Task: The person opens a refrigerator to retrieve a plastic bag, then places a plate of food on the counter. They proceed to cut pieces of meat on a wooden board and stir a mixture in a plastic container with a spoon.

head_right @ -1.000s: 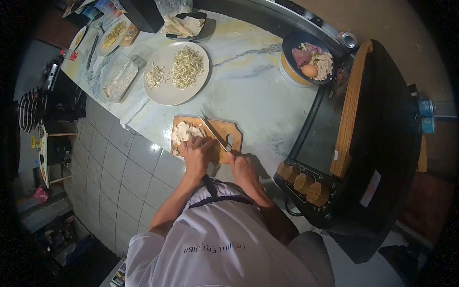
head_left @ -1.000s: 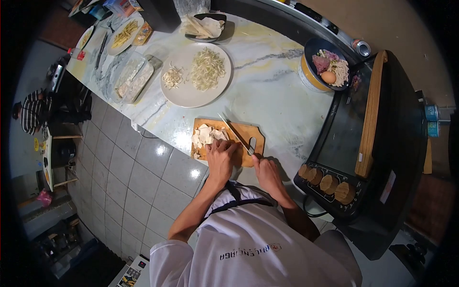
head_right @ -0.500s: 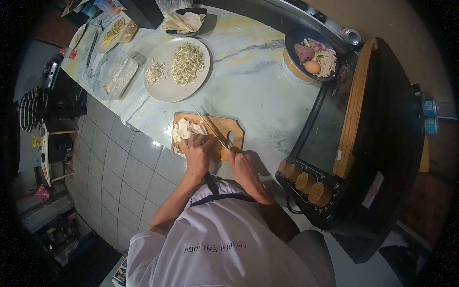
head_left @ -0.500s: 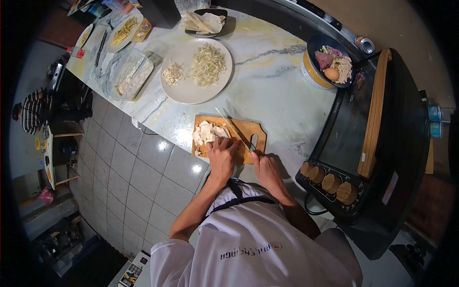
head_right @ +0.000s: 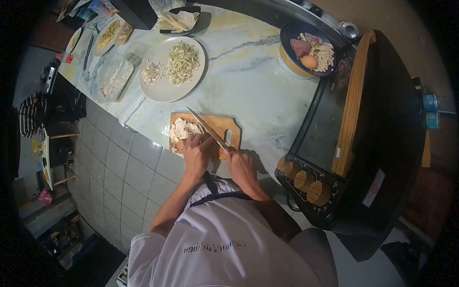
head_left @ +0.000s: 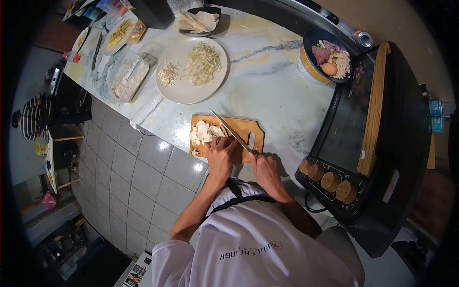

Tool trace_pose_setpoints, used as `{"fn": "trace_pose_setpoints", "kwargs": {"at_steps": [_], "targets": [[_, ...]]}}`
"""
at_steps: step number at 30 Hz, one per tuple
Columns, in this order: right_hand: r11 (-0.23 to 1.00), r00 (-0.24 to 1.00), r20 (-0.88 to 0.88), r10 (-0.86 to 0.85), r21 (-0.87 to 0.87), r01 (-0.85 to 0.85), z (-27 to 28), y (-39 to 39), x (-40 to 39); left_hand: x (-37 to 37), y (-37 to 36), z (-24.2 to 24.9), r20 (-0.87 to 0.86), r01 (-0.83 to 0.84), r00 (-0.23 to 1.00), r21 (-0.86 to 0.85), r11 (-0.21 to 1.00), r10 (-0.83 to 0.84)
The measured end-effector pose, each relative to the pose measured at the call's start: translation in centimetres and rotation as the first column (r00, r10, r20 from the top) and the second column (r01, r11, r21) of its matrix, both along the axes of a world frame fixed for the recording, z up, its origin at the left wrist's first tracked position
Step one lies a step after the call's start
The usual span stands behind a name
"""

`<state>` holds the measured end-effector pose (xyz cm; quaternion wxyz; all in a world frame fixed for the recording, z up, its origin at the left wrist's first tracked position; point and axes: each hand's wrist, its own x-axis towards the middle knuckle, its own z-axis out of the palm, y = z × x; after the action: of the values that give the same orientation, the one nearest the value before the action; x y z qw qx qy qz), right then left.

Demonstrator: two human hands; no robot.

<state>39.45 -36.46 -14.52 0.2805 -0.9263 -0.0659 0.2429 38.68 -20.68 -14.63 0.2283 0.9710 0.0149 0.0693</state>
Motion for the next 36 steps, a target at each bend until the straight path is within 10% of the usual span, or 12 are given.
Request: {"fn": "trace_pose_setpoints", "kwargs": {"at_steps": [36], "targets": [[0.998, 1.000, -0.010, 0.021, -0.053, -0.022, -0.9, 0.1, 0.4, 0.1, 0.2, 0.1, -0.006, 0.042, 0.999, -0.006, 0.999, -0.042]]}}
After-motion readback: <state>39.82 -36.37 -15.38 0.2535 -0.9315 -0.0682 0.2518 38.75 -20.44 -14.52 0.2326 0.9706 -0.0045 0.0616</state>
